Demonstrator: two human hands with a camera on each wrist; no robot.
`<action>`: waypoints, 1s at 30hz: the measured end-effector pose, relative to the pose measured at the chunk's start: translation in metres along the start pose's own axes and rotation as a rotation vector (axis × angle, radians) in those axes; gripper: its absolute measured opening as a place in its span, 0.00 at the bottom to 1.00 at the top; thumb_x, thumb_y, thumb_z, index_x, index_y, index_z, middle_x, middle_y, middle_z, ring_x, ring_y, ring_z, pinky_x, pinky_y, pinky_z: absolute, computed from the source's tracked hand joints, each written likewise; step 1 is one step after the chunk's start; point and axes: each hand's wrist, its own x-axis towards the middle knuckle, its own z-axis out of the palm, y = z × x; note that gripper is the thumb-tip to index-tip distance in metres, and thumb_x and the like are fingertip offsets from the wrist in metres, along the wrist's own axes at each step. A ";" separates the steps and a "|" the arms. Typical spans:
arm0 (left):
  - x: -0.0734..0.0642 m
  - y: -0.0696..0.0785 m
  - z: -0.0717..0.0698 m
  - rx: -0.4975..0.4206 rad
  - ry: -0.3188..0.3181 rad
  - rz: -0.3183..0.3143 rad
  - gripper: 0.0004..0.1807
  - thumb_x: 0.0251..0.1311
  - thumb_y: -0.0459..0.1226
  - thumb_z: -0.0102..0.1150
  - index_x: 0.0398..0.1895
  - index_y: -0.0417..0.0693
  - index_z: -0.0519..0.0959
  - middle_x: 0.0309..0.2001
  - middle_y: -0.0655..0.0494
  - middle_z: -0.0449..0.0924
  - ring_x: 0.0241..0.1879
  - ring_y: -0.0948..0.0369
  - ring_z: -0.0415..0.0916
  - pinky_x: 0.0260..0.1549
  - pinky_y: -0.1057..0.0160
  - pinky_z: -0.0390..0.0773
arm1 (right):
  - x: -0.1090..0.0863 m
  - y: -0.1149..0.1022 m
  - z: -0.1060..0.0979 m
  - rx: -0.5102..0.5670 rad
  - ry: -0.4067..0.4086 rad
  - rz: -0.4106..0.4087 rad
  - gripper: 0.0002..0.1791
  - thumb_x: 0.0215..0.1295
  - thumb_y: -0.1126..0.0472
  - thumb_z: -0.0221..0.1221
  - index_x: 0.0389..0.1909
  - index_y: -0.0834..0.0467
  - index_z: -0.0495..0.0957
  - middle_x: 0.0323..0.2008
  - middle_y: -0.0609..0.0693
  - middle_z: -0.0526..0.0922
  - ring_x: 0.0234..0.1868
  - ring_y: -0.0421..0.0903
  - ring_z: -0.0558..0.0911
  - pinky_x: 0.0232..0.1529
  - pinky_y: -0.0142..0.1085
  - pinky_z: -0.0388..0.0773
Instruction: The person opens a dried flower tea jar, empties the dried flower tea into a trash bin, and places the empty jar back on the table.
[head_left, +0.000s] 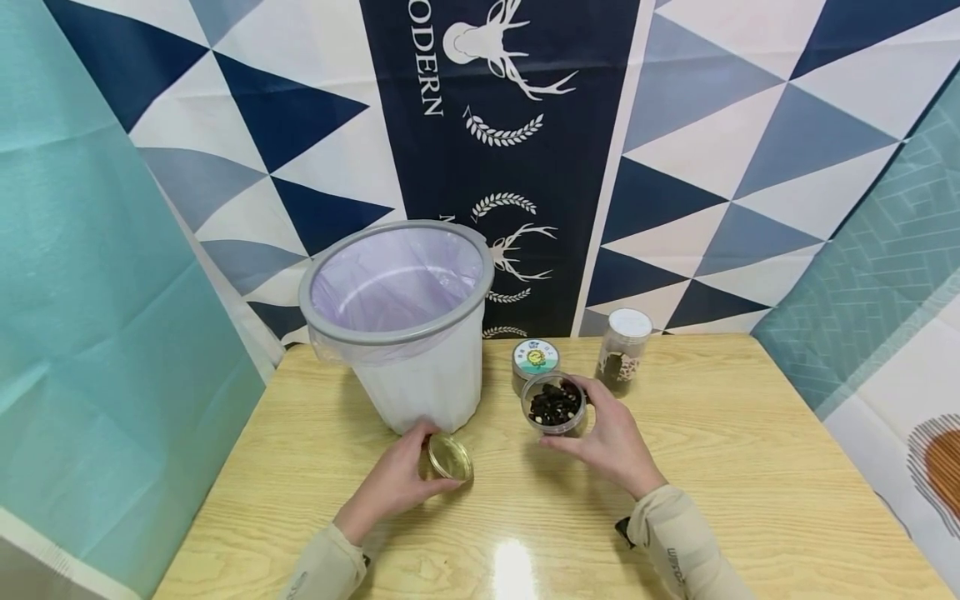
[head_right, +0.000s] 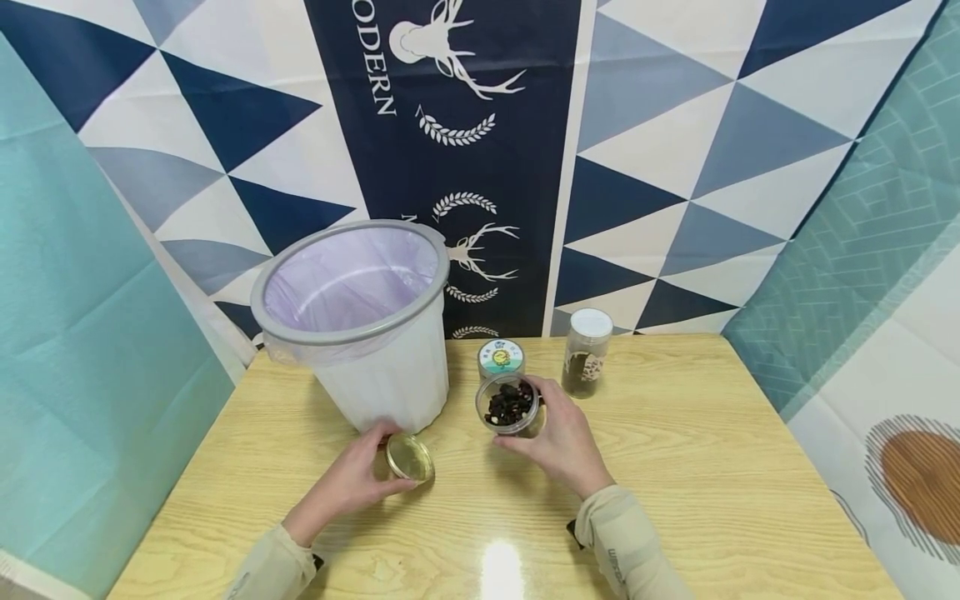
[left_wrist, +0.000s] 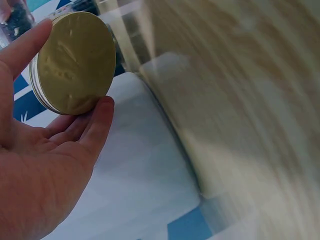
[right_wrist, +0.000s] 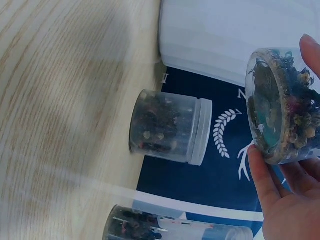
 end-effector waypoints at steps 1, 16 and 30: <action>-0.001 -0.002 0.000 0.000 -0.002 -0.004 0.38 0.48 0.50 0.82 0.58 0.46 0.73 0.50 0.57 0.80 0.50 0.59 0.79 0.53 0.52 0.81 | 0.000 0.000 0.000 0.001 0.002 0.000 0.55 0.36 0.52 0.86 0.69 0.61 0.71 0.60 0.60 0.82 0.60 0.61 0.81 0.62 0.62 0.76; -0.015 -0.022 -0.001 0.081 -0.034 -0.083 0.42 0.43 0.46 0.85 0.59 0.40 0.72 0.53 0.45 0.81 0.55 0.47 0.80 0.56 0.43 0.80 | 0.000 0.001 -0.003 0.012 0.017 0.004 0.53 0.38 0.52 0.85 0.68 0.60 0.72 0.58 0.57 0.82 0.60 0.59 0.81 0.61 0.60 0.76; -0.017 -0.025 0.003 0.175 -0.054 -0.094 0.41 0.44 0.43 0.84 0.60 0.38 0.73 0.56 0.43 0.79 0.60 0.45 0.76 0.60 0.42 0.77 | 0.000 0.002 -0.004 0.015 0.008 0.017 0.53 0.39 0.53 0.85 0.69 0.60 0.72 0.60 0.58 0.81 0.61 0.60 0.81 0.62 0.61 0.76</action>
